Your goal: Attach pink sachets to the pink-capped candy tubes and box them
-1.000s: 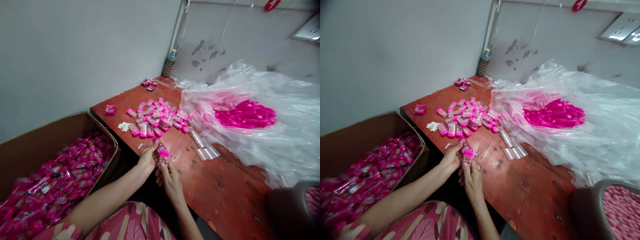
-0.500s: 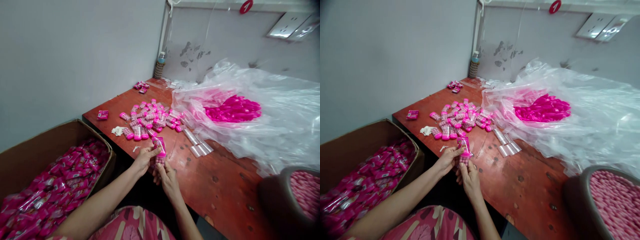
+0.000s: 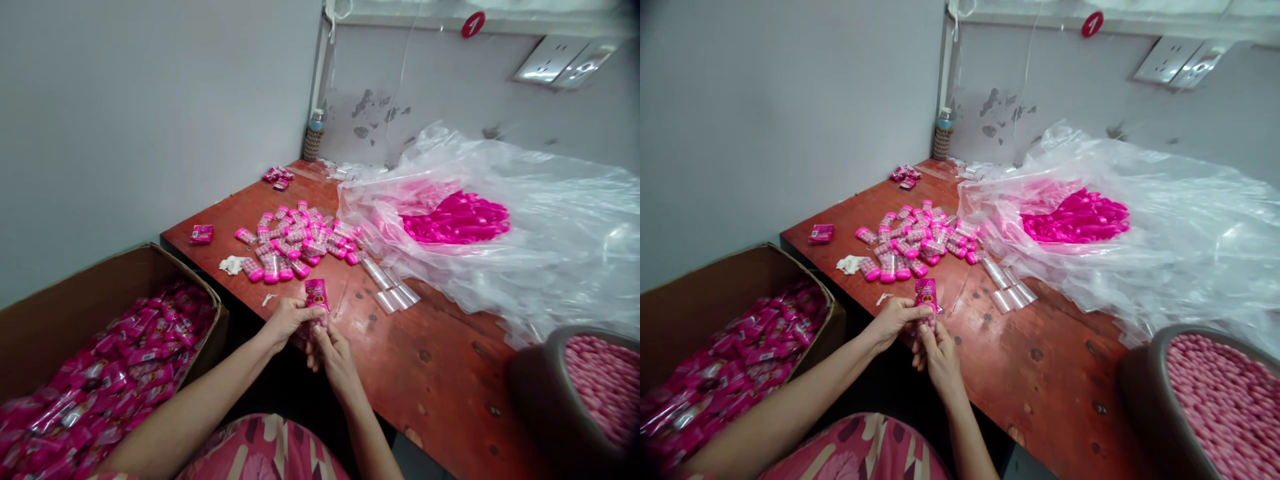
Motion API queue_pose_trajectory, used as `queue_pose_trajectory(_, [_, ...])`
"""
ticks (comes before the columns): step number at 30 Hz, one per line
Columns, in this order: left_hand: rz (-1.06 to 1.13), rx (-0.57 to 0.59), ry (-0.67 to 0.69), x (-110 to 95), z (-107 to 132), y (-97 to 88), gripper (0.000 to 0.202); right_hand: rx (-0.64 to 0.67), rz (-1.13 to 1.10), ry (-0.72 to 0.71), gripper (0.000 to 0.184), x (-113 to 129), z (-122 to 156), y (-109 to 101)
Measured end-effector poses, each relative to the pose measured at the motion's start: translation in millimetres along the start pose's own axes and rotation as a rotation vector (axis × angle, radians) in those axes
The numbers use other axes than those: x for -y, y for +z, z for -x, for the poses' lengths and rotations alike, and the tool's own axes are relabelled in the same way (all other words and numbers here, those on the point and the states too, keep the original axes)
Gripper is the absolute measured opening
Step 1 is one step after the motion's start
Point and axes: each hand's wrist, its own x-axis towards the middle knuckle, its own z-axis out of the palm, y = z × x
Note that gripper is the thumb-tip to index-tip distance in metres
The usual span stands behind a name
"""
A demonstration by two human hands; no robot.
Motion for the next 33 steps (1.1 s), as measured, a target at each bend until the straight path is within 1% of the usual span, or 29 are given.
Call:
queue_pose_trajectory(2, [0.049, -0.004, -0.003, 4, 1, 0.8, 0.027, -0.039, 0.038, -0.004, 0.028, 0, 1, 0])
queue_pose_trajectory(3, [0.078, 0.022, -0.017, 7, 2, 1.3, 0.027, -0.038, 0.043, 0.004, 0.029, 0, 1, -1])
queue_pose_trajectory(5, [0.135, 0.117, -0.058, 12, 4, 2.2, 0.027, -0.008, 0.008, 0.025, 0.030, -1, 1, -3])
queue_pose_trajectory(7, [0.181, 0.225, -0.091, 15, 6, 2.3, 0.027, 0.024, -0.076, 0.039, 0.030, -2, 2, -5])
queue_pose_trajectory(8, [0.198, 0.266, -0.100, 17, 7, 1.8, 0.027, 0.032, -0.122, 0.045, 0.030, -3, 3, -5])
queue_pose_trajectory(9, [0.214, 0.279, -0.100, 17, 8, 0.8, 0.027, 0.036, -0.165, 0.051, 0.029, -4, 4, -5])
queue_pose_trajectory(10, [0.230, 0.262, -0.091, 18, 9, -0.6, 0.027, 0.038, -0.202, 0.057, 0.028, -5, 6, -5])
queue_pose_trajectory(13, [0.292, 0.094, -0.040, 17, 14, -5.7, 0.020, 0.044, -0.283, 0.064, 0.023, -8, 10, -3])
queue_pose_trajectory(14, [0.304, 0.061, -0.028, 17, 16, -7.0, 0.018, 0.043, -0.299, 0.059, 0.022, -8, 11, -3])
queue_pose_trajectory(15, [0.309, 0.063, -0.019, 16, 18, -7.8, 0.017, 0.038, -0.311, 0.052, 0.022, -8, 11, -2])
queue_pose_trajectory(18, [0.307, 0.167, 0.009, 16, 27, -7.8, 0.019, 0.006, -0.304, 0.034, 0.019, -6, 6, 4])
queue_pose_trajectory(19, [0.309, 0.182, 0.025, 16, 31, -7.7, 0.021, -0.005, -0.289, 0.033, 0.020, -5, 4, 7])
queue_pose_trajectory(21, [0.301, 0.172, 0.042, 14, 38, -9.4, 0.021, -0.024, -0.249, 0.034, 0.024, -2, -1, 16])
queue_pose_trajectory(23, [0.283, 0.119, 0.049, 9, 47, -15.5, 0.020, -0.017, -0.221, 0.038, 0.027, 0, -5, 25])
queue_pose_trajectory(25, [0.315, -0.022, 0.109, 3, 57, -27.1, 0.015, 0.014, -0.205, 0.047, 0.027, 2, -5, 30])
queue_pose_trajectory(27, [0.401, -0.229, 0.266, -3, 66, -42.4, 0.016, 0.028, -0.181, 0.059, 0.026, 3, -3, 27])
queue_pose_trajectory(28, [0.431, -0.323, 0.360, -5, 70, -49.9, 0.022, 0.013, -0.165, 0.065, 0.026, 3, -2, 23])
queue_pose_trajectory(29, [0.423, -0.391, 0.438, -6, 71, -56.2, 0.029, -0.016, -0.150, 0.068, 0.027, 2, -1, 18])
queue_pose_trajectory(30, [0.354, -0.429, 0.484, -5, 71, -60.6, 0.036, -0.049, -0.139, 0.070, 0.027, 2, 0, 12])
queue_pose_trajectory(31, [0.214, -0.440, 0.501, -4, 68, -62.6, 0.040, -0.080, -0.133, 0.070, 0.027, 1, 1, 5])
queue_pose_trajectory(33, [-0.219, -0.396, 0.504, 3, 55, -59.2, 0.041, -0.125, -0.125, 0.067, 0.027, 0, 3, -6])
